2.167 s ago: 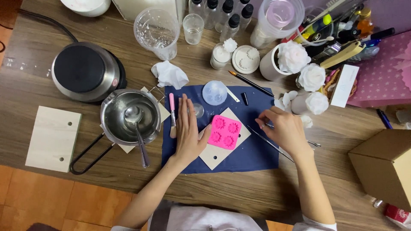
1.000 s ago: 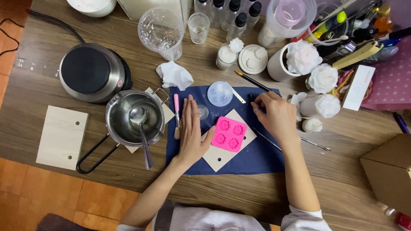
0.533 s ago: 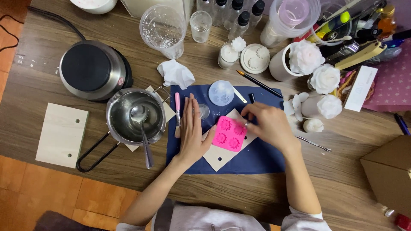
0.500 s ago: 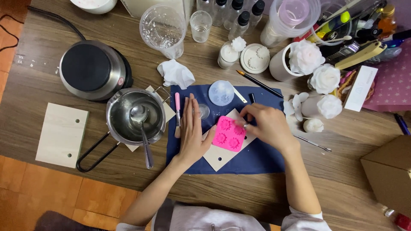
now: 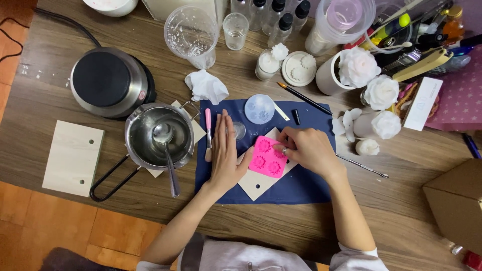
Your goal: Pouring melted wax into a silicone mold and carefully adding small decorative wax pieces into the liquid.
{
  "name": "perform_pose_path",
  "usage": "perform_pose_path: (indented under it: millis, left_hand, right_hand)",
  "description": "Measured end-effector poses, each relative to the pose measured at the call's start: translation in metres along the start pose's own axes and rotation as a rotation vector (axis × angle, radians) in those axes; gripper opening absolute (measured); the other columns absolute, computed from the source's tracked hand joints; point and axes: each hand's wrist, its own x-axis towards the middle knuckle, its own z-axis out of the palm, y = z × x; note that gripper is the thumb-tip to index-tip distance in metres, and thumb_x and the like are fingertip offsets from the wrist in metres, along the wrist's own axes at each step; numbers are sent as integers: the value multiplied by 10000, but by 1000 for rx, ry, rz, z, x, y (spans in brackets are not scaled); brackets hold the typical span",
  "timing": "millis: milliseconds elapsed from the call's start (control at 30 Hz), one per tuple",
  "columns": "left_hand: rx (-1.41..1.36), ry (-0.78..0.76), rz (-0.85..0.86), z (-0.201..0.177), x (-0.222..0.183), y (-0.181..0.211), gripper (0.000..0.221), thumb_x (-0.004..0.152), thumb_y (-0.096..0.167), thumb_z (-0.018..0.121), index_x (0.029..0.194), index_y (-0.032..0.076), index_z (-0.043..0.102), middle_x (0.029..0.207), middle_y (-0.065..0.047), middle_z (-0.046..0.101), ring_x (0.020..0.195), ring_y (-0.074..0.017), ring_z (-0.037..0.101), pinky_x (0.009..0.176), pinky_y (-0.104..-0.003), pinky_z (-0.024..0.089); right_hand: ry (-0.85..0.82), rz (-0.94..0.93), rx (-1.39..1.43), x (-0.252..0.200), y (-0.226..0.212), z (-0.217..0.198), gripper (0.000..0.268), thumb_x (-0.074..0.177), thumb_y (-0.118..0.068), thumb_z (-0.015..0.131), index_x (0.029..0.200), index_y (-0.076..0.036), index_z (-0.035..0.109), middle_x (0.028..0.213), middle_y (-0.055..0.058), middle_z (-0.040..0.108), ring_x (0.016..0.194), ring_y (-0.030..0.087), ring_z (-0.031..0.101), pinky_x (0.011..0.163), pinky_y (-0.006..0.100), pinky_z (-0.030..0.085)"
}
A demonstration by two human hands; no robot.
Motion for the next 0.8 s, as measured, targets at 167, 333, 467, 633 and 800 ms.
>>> perform_pose_path:
  millis: [167, 333, 467, 633, 800]
  left_hand:
    - [6, 1, 4, 1, 0, -1, 800, 889, 241, 560, 1455, -74, 91, 1512, -295, 97, 1397, -475, 84, 1067, -525, 221]
    - [14, 5, 1, 1, 0, -2, 803, 888, 252, 560, 1456, -72, 95, 1514, -290, 99, 1400, -468, 86, 1069, -521, 224]
    - [5, 1, 4, -2, 0, 1, 804, 883, 235, 566, 1451, -86, 97, 1506, -307, 103, 1394, -481, 93, 1070, -532, 222]
    - [8, 4, 9, -1, 1, 1, 809, 878, 228, 580, 1444, -100, 105, 1498, -321, 108, 1388, -493, 100, 1077, -540, 211]
    - [47, 4, 24, -2, 1, 1, 823, 860, 213, 594, 1441, -109, 109, 1501, -317, 108, 1387, -493, 116, 1054, -537, 241]
  right_hand:
    - [11, 3, -26, -1, -1, -1, 145, 666, -210, 728, 761, -149, 636, 532, -39, 582, 542, 207, 625, 562, 284, 488]
    - [16, 4, -6, -1, -2, -5, 134, 655, -200, 727, 742, -139, 646, 512, -30, 575, 516, 210, 612, 549, 287, 480]
    - [139, -39, 95, 0, -3, -8, 111, 746, -203, 688, 839, -143, 677, 551, -2, 616, 511, 211, 610, 538, 300, 477]
    - [282, -145, 148, 14, -22, -25, 159, 799, -253, 685, 893, -125, 678, 604, 27, 635, 536, 232, 612, 540, 337, 482]
    - [465, -249, 25, 38, -28, -6, 356, 730, -279, 749, 1054, -197, 624, 808, -23, 658, 857, 201, 598, 670, 326, 493]
